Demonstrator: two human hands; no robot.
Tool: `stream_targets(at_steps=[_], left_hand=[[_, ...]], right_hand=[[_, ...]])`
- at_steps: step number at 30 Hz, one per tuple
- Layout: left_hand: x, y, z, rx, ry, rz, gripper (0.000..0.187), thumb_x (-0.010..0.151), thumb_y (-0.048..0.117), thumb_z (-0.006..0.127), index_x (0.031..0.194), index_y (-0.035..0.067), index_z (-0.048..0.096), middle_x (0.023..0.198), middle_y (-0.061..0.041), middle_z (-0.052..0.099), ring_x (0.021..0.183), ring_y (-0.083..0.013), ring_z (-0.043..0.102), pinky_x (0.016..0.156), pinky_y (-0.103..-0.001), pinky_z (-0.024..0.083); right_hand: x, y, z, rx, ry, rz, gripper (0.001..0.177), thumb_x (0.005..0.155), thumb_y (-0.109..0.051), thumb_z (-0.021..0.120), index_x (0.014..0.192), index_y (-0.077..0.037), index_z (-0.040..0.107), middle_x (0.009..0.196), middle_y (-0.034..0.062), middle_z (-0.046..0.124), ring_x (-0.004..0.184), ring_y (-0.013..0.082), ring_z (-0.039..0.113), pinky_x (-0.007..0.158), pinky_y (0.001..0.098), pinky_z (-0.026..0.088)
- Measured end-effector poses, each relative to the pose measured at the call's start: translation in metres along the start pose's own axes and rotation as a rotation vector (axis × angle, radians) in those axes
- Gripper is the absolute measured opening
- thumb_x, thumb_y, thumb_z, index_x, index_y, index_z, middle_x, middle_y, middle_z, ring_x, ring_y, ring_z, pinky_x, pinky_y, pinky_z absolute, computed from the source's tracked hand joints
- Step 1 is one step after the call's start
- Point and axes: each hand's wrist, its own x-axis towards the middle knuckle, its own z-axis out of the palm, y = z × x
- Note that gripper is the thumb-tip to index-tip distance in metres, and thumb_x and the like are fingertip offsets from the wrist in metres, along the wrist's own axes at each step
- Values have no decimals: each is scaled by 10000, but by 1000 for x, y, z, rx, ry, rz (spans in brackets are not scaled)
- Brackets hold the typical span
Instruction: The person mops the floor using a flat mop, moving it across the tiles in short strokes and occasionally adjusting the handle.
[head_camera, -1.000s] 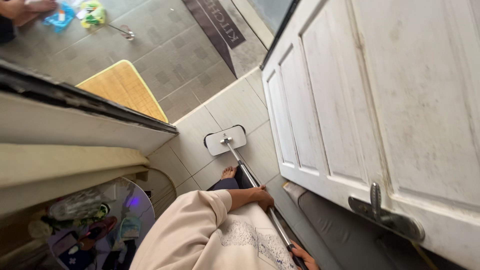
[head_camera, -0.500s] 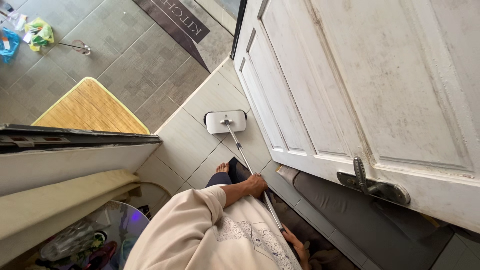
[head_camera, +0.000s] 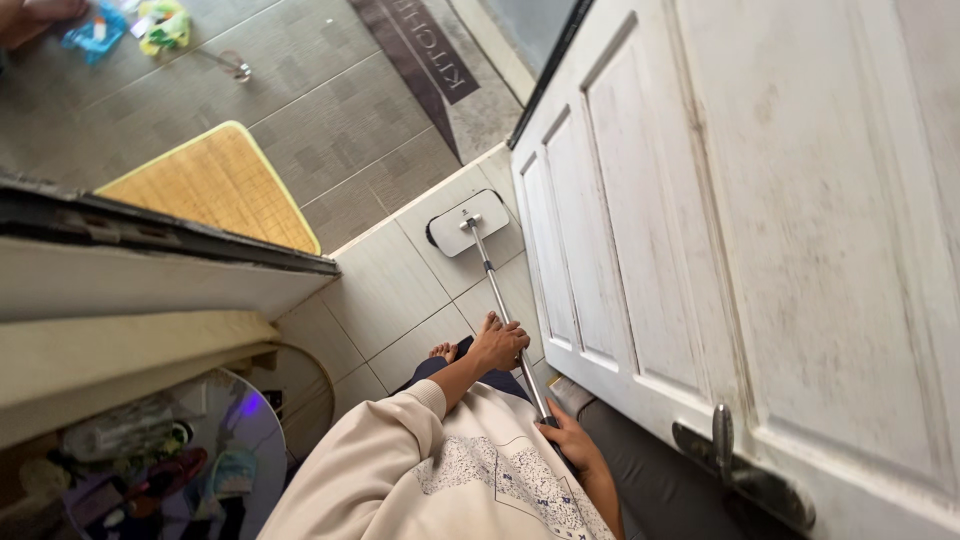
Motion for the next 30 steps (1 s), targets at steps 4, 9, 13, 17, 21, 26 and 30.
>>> stream_targets(at_steps=[4, 9, 13, 17, 21, 26, 30], left_hand=[[17, -2, -6, -146, 138, -58, 353, 780, 241, 758, 1109, 182, 644, 1261, -10, 628, 1390, -274, 461, 1142, -645, 265], [39, -8, -20, -184, 326, -79, 364, 729, 145, 793, 1059, 112, 642, 1273, -97, 622, 1432, -366, 408, 1155, -508, 352], [41, -6, -25, -186, 407, -170, 326, 721, 150, 788, 1015, 118, 650, 1231, -102, 632, 1366, -375, 455, 1112, -500, 368], [36, -7, -25, -204, 478, -238, 298, 695, 169, 790, 955, 132, 648, 1118, -92, 629, 1205, -347, 546, 1072, -457, 415], [23, -5, -13, -249, 525, -266, 309, 666, 242, 843, 889, 131, 660, 1035, -88, 616, 1126, -310, 574, 1030, -462, 408], [-2, -5, -2, -321, 398, -271, 403, 677, 410, 867, 893, 131, 671, 1009, -70, 633, 1050, -286, 611, 921, -447, 473], [-25, -7, 5, -330, 305, -218, 506, 630, 513, 881, 882, 108, 709, 957, -68, 678, 1013, -273, 639, 839, -460, 489]], right_hand=[[19, -47, -17, -418, 96, 37, 834, 833, -183, 754, 1585, -179, 392, 1033, 39, 686, 843, 148, 580, 799, 261, 491], [29, -108, -24, -866, 41, 80, 888, 817, -248, 730, 1601, -211, 315, 1057, 127, 704, 910, 240, 632, 860, 329, 504], [33, -152, -20, -1227, -58, 64, 946, 790, -319, 711, 1610, -243, 247, 1100, 183, 713, 1000, 313, 687, 924, 390, 511], [25, -190, -15, -1333, -151, 122, 973, 784, -299, 683, 1628, -240, 203, 1059, 225, 738, 988, 357, 715, 931, 407, 537], [15, -215, -13, -1460, -225, 138, 950, 781, -313, 686, 1618, -289, 238, 1105, 201, 730, 1023, 334, 701, 972, 390, 513], [3, -229, -7, -1501, -332, 108, 920, 764, -299, 690, 1594, -306, 293, 1132, 155, 735, 1061, 303, 691, 1004, 352, 501], [-7, -234, 8, -1550, -350, 175, 874, 766, -304, 682, 1578, -334, 359, 1188, 137, 729, 1091, 275, 684, 1000, 326, 499]])
